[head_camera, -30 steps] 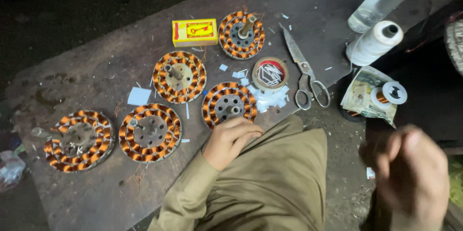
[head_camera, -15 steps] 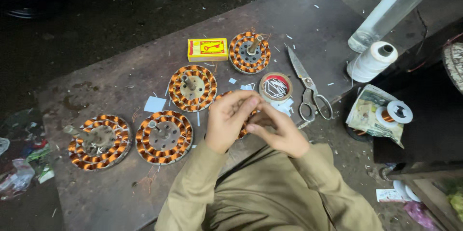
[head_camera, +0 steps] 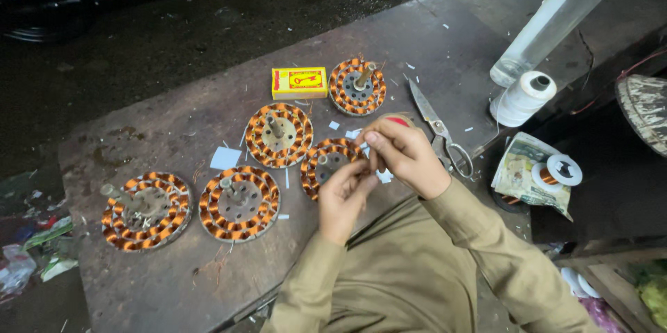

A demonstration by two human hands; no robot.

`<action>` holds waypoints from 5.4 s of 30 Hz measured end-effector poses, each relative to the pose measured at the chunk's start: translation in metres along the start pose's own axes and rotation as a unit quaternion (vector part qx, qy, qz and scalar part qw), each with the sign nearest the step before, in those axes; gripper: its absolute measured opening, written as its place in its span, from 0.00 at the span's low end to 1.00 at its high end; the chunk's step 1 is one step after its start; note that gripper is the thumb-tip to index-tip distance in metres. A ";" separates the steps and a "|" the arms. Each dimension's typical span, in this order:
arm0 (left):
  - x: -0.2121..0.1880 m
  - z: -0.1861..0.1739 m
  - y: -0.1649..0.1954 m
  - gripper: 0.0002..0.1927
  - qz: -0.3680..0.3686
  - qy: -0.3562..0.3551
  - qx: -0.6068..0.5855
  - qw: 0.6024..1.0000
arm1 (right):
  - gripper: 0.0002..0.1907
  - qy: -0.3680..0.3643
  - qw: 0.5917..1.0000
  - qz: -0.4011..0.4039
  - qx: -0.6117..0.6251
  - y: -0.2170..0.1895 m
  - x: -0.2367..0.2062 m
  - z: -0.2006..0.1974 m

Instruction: The person picks up a copper-wound stator from a shelf and places it on a workbench. They then use scissors to cut a small piece of white tape and wrap it around the ends of the copper wires on the stator to secure them.

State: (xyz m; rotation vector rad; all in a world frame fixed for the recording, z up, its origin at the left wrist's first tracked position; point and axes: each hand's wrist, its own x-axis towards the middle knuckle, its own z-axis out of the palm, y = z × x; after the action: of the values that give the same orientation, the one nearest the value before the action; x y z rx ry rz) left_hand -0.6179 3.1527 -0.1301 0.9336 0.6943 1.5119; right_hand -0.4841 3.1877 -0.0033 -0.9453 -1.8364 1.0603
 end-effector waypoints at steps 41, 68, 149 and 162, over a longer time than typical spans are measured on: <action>0.013 0.011 0.054 0.13 0.029 0.121 -0.043 0.991 | 0.35 0.066 0.845 0.226 -0.479 0.136 -0.033 -0.126; 0.031 0.007 0.146 0.06 0.170 -0.005 0.246 0.954 | 0.40 0.161 0.825 -0.035 -0.541 -0.051 -0.158 -0.094; -0.032 0.087 -0.014 0.28 0.162 -0.120 0.540 0.817 | 0.18 0.213 0.912 0.311 0.160 0.132 -0.059 -0.178; -0.009 0.077 -0.058 0.08 0.230 -0.074 0.520 0.819 | 0.23 0.196 0.842 0.178 -0.471 0.135 -0.047 -0.163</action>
State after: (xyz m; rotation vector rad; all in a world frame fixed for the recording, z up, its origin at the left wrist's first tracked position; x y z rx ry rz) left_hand -0.5223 3.1467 -0.1416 2.1494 1.2862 1.3825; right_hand -0.2916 3.2474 -0.0840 -1.9651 -1.8266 0.0246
